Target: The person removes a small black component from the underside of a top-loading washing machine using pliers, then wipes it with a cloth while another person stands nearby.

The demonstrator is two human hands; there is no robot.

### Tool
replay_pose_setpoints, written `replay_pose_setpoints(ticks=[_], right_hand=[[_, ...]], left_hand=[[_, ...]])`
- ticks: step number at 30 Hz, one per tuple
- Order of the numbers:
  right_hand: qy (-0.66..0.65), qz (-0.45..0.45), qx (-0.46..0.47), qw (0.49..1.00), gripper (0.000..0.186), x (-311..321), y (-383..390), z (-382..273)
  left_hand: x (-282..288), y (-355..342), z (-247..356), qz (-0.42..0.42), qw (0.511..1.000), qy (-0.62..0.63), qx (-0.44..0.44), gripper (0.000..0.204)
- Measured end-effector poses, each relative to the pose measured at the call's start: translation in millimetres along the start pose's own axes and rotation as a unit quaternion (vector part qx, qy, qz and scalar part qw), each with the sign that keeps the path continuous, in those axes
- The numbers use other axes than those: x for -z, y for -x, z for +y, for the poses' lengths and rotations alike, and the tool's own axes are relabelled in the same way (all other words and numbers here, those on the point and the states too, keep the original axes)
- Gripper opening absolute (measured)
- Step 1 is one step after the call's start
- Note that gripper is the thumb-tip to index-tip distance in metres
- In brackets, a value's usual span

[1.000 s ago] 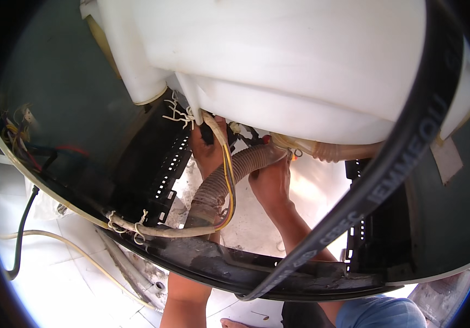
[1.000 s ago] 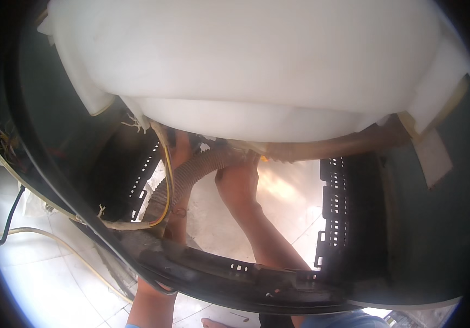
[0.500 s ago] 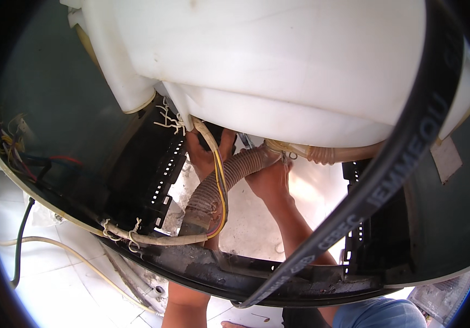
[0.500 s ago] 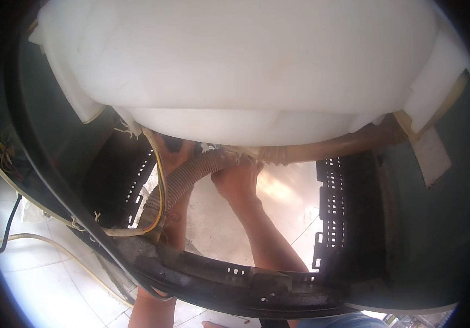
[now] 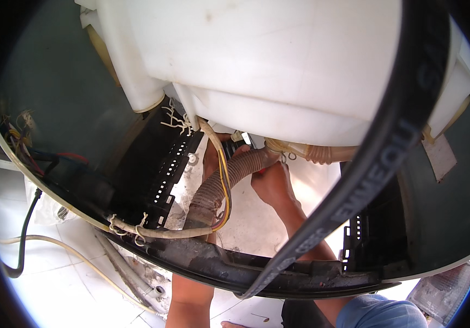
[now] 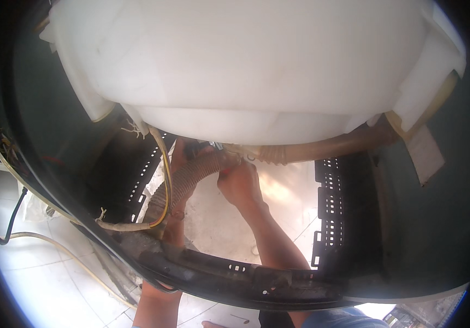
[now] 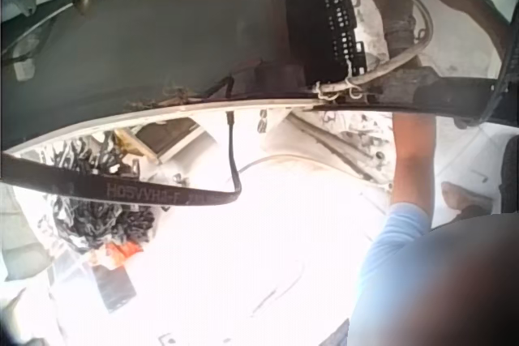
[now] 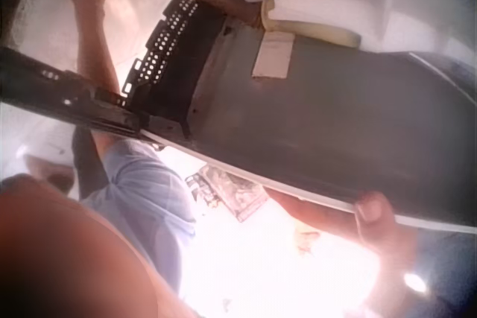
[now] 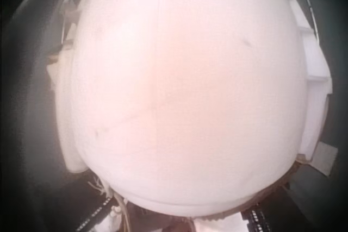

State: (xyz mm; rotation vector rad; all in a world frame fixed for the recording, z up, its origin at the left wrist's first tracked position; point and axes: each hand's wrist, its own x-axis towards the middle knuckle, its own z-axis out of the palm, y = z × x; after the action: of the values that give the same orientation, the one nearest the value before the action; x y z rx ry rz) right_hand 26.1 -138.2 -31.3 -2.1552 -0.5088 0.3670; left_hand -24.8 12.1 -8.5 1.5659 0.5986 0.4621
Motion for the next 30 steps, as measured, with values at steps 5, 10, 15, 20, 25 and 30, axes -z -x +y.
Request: replay_pose_setpoints(ticks=[5,10,15,20,25,30], right_hand=[[-0.055,-0.106,-0.054,0.991,0.02,10,3,-8],[-0.222,-0.212,-0.131,0.943,0.02,12,0,-6],[-0.244,-0.197,-0.146,0.938,0.015,-3,-5,2],[-0.257,-0.233,-0.143,0.927,0.015,-1,-5,3],[-0.248,-0.268,-0.11,0.925,0.03,0,-9,16],[-0.287,-0.274,-0.128,0.909,0.013,6,-9,13]], left_hand=[[1,-2,-9,0.016,1.0,0.007,-0.022,0.081],[2,-1,-8,0.023,0.999,0.008,-0.039,0.08],[5,-12,-21,0.028,0.999,0.017,-0.043,0.079],[12,-5,-19,0.044,0.997,0.011,-0.057,0.079],[15,-5,-19,0.043,0.997,0.006,-0.057,0.078],[13,0,-14,0.051,0.997,0.003,-0.06,0.078]])
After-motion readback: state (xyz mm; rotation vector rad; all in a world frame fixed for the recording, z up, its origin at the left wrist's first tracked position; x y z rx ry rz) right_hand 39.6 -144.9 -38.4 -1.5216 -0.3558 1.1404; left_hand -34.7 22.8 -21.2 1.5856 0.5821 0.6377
